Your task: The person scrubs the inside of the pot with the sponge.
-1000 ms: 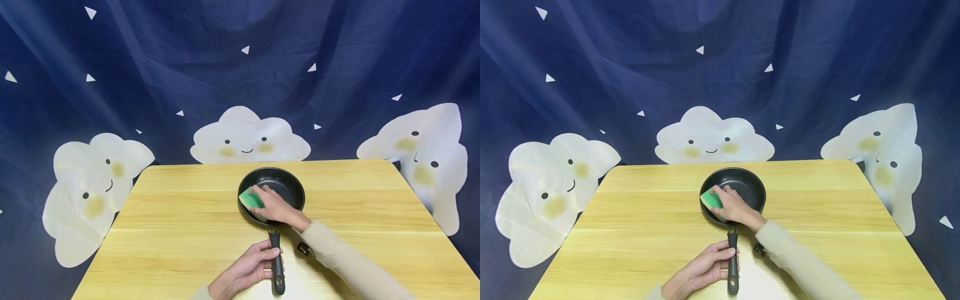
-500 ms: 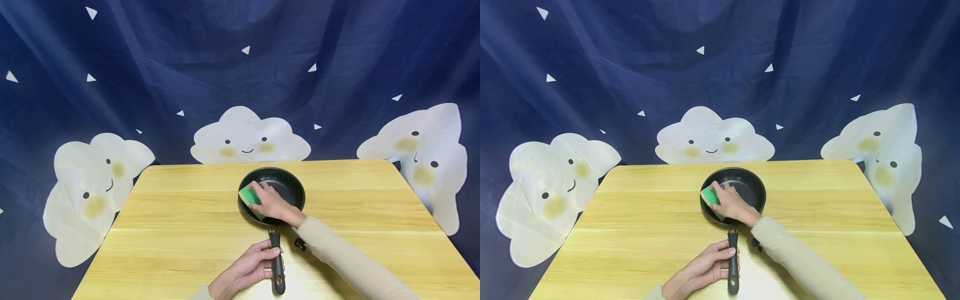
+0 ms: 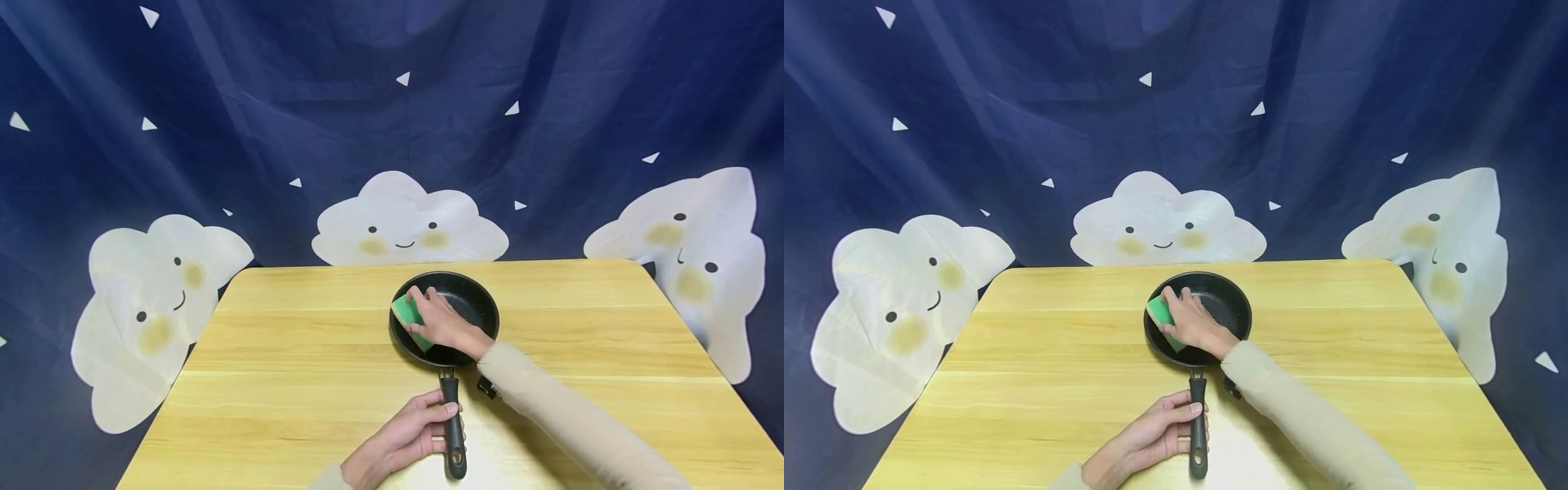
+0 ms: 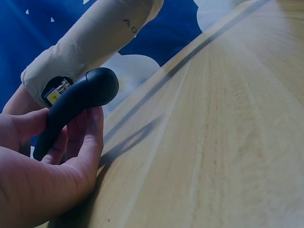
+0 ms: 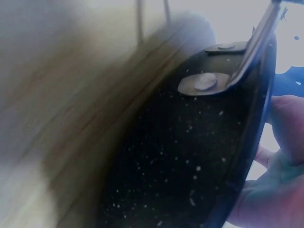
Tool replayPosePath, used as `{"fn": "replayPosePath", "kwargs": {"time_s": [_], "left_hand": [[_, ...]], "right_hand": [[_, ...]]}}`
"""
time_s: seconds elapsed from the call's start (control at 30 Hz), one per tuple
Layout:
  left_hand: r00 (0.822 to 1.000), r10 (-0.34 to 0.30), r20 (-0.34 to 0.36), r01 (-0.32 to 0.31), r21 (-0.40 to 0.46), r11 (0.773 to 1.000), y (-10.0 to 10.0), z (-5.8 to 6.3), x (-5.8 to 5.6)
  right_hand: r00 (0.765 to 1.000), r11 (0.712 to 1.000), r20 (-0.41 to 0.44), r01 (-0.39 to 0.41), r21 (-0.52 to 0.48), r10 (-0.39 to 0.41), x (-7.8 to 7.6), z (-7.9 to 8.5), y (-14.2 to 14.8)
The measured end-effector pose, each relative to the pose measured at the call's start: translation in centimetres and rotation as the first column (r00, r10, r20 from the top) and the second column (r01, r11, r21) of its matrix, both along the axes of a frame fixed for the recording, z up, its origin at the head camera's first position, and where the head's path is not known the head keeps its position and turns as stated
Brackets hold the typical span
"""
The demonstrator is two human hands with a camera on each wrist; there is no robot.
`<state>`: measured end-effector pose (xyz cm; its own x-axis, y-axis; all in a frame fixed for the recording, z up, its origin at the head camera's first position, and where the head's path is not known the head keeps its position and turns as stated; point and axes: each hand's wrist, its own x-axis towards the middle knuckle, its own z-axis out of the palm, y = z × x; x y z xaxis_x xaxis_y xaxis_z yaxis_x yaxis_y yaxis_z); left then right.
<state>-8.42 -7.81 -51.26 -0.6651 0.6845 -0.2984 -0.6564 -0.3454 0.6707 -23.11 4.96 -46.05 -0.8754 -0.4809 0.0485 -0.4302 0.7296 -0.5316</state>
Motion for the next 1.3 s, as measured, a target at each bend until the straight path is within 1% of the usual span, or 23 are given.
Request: {"fn": "replayPosePath", "kwargs": {"time_s": [0.3,0.6,0.8,0.93,1.1,1.17,1.3], "left_hand": [[1.000,0.001,-0.004,-0.001,-0.001,1.000,0.0,-0.1,0.0],[1.000,0.006,-0.006,-0.006,0.002,1.000,-0.1,-0.2,0.0],[1.000,0.011,0.002,-0.011,-0.006,1.000,0.0,-0.2,0.1],[1.000,0.015,-0.002,-0.015,-0.012,1.000,0.0,-0.2,0.1],[1.000,0.015,-0.006,-0.015,-0.012,1.000,0.1,-0.2,0.1],[1.000,0.016,-0.006,-0.016,-0.010,1.000,0.1,-0.2,0.1],[1.000,0.020,-0.011,-0.020,-0.008,1.000,0.1,-0.2,0.1]], "right_hand": [[0.998,0.999,-0.055,0.005,0.039,-0.003,-0.3,-0.1,-0.2],[0.997,0.999,-0.074,-0.004,0.043,0.007,-0.7,-0.1,-0.3],[0.993,0.999,-0.116,-0.005,0.050,0.011,-0.8,-0.4,0.0],[0.984,0.998,-0.175,-0.007,0.066,0.019,-0.9,-0.7,0.3],[0.956,0.992,-0.291,-0.009,0.128,0.046,-1.3,-1.1,0.8],[0.948,0.988,-0.315,-0.002,0.153,0.050,-1.4,-1.2,1.0],[0.946,0.984,-0.321,0.011,0.177,0.047,-1.5,-1.3,1.2]]}}
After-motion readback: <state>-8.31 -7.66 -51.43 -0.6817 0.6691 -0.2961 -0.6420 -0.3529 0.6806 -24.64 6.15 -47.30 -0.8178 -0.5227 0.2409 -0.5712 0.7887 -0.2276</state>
